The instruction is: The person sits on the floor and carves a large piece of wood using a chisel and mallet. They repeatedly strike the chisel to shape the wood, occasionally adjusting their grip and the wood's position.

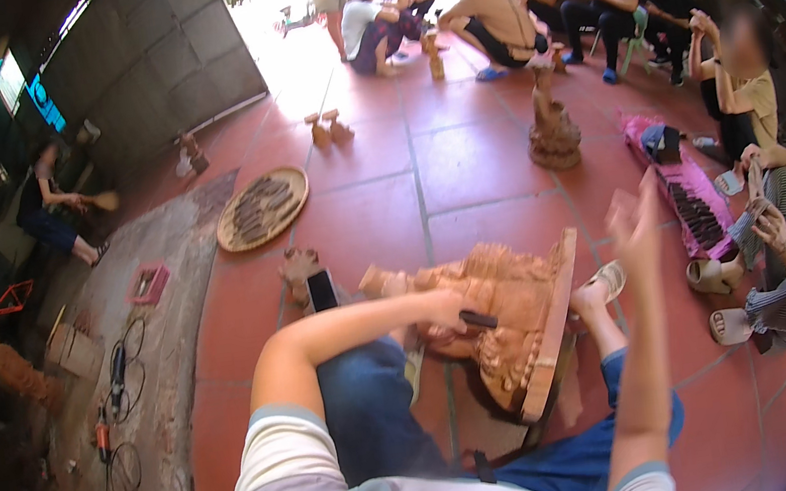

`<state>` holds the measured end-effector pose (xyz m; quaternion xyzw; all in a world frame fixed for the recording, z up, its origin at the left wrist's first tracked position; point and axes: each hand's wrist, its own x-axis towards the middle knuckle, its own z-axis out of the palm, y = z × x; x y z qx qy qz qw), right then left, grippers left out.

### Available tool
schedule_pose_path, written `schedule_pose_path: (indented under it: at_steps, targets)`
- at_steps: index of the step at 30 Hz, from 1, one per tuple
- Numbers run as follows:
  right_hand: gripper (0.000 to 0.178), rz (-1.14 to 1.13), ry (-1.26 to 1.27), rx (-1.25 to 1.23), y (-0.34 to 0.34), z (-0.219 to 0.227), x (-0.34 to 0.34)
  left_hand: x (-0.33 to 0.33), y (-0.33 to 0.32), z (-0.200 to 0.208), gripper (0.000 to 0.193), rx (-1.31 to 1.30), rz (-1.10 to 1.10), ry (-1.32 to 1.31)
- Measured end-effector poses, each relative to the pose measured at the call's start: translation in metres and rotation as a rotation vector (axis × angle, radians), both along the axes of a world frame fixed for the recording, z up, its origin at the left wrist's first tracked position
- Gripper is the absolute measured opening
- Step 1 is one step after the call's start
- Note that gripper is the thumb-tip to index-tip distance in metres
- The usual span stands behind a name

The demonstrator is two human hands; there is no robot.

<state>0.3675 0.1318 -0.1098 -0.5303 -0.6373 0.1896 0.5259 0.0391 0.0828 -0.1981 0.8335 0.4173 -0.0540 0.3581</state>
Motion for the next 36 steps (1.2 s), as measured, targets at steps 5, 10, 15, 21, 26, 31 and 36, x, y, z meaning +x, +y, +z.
schedule_pose_path:
  at_steps: [5,10,15,21,26,31,36]
  targets:
    - [0.076,-0.148,0.114,0.232,0.069,0.208,0.042,-0.028,0.015,-0.021,0.041,0.078,-0.089,-0.287]
    - [0.074,-0.420,0.039,0.572,0.112,0.302,0.099,-0.022,0.036,-0.049,0.041,0.181,-0.126,0.001]
    - [0.032,0.107,-0.263,-0.276,0.102,0.297,0.081,-0.014,0.026,-0.041,0.041,0.035,-0.082,0.114]
    - [0.062,0.467,-0.559,-0.416,0.044,0.299,-0.010,0.002,0.032,-0.017,0.042,0.178,-0.132,0.055]
    - [0.072,0.776,-0.569,-0.425,0.034,0.263,-0.103,-0.018,0.005,-0.010,0.039,0.099,-0.055,0.093]
    - [0.069,0.743,-0.827,-0.486,0.039,0.224,-0.112,-0.012,0.007,-0.018,0.041,0.162,-0.102,-0.026]
    - [0.052,0.807,-0.807,-0.558,0.041,0.175,-0.070,-0.014,0.016,-0.032,0.046,0.472,-0.227,0.047]
